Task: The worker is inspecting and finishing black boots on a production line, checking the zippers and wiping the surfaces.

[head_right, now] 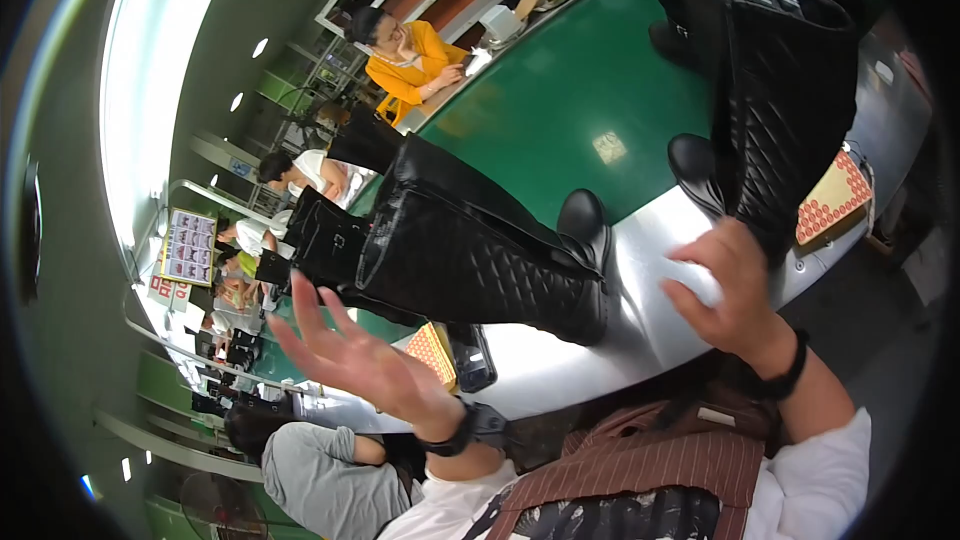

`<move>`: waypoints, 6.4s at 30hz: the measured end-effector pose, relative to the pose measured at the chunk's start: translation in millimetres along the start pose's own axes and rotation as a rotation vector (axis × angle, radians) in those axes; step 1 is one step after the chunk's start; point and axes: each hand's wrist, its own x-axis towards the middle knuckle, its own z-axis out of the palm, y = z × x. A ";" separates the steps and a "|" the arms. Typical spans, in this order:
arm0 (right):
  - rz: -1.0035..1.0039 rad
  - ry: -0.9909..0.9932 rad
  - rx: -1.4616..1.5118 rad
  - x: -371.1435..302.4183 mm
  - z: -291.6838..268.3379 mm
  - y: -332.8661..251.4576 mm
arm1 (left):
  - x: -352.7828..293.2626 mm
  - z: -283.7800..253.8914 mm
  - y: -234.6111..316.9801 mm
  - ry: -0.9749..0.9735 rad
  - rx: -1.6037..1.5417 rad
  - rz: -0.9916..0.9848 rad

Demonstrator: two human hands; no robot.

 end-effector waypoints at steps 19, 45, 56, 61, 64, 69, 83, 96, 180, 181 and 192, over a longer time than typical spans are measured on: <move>0.642 -0.392 0.895 90.6 103.3 -5.1 | 33.1 -79.4 69.7 -1.105 0.097 0.010; 0.800 -0.785 0.404 -13.0 84.0 17.2 | -149.2 -1.4 -43.9 -0.560 0.074 -0.849; 0.930 -1.070 0.638 -17.9 117.0 30.8 | -203.0 5.3 -53.8 -0.457 -0.145 -1.130; 1.194 -0.883 0.895 -8.2 107.9 7.6 | -196.5 7.5 -48.6 -0.615 0.165 -1.207; 0.969 -0.812 1.040 32.2 83.3 -18.9 | -187.3 6.9 -44.0 -0.569 0.054 -1.014; 0.786 -0.661 1.328 107.7 31.1 -63.5 | -183.3 5.2 -47.0 -0.556 -0.041 -1.009; -0.214 -0.143 0.288 154.0 33.6 -87.9 | -200.9 -0.7 -60.7 -0.575 -0.076 -1.054; -0.035 0.281 0.493 125.0 73.8 -77.1 | -194.3 0.4 -53.5 -0.510 -0.029 -1.084; 0.493 -0.715 1.394 138.9 37.3 -55.4 | 63.3 15.5 -62.4 -0.477 -0.749 -1.245; 0.490 -0.718 1.390 138.1 37.3 -55.3 | 61.6 19.8 -69.2 -0.588 -0.988 -0.917; 0.469 -0.665 1.489 129.5 37.0 -49.9 | 26.0 4.7 -63.2 -0.309 -0.956 -0.789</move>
